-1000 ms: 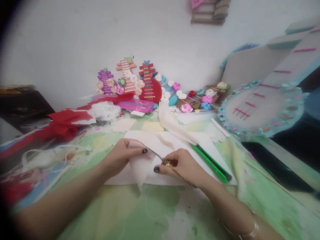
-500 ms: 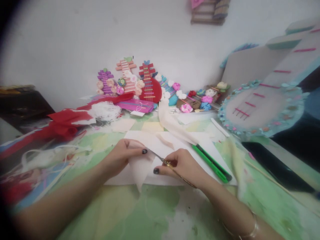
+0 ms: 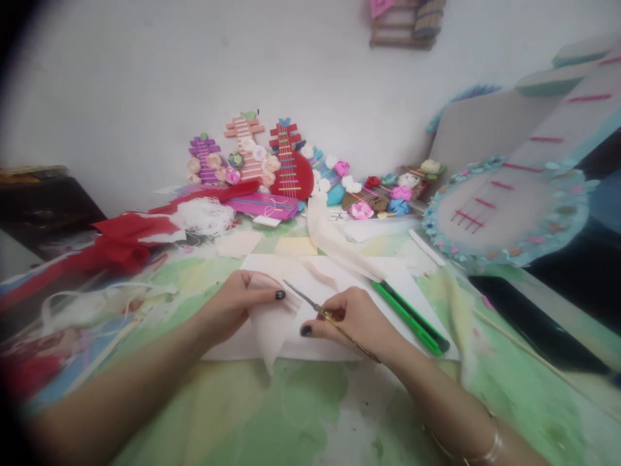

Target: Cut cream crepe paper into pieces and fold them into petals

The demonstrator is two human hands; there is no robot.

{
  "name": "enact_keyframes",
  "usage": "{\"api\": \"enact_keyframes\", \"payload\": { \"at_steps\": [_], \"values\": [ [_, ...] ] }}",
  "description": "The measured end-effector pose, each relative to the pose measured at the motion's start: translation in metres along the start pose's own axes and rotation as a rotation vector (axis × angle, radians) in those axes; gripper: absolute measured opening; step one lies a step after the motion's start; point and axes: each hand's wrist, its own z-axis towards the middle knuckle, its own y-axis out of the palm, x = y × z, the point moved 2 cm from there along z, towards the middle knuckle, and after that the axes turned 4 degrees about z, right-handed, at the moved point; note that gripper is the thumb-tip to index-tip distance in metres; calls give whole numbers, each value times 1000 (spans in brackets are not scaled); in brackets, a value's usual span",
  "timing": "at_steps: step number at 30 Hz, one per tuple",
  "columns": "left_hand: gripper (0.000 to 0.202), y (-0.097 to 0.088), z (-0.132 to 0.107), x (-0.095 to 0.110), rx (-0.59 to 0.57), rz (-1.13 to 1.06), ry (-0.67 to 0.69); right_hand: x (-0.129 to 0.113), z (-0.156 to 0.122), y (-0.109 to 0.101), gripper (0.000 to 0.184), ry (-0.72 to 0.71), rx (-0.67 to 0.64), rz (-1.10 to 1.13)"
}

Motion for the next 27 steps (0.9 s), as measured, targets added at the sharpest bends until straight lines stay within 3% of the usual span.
{"api": "enact_keyframes", "payload": {
  "at_steps": [11,18,20,22,25,27],
  "values": [
    [20,-1,1,-4,-34,-25,-14,-4,-1,2,33,-31,-61,-30],
    [21,3,1,-7,-66,-21,-41,-1,1,4,32,-53,-12,-66],
    [25,1,1,-5,19,-6,-22,3,5,0,34,-29,71,-64],
    [32,-6,1,0,233,7,69,9,9,-8,37,28,192,-42],
    [37,-20,-1,10,613,103,363,20,15,-20,40,64,371,-71],
    [31,-23,-4,15,705,269,580,25,17,-26,35,60,460,-191]
  ]
}}
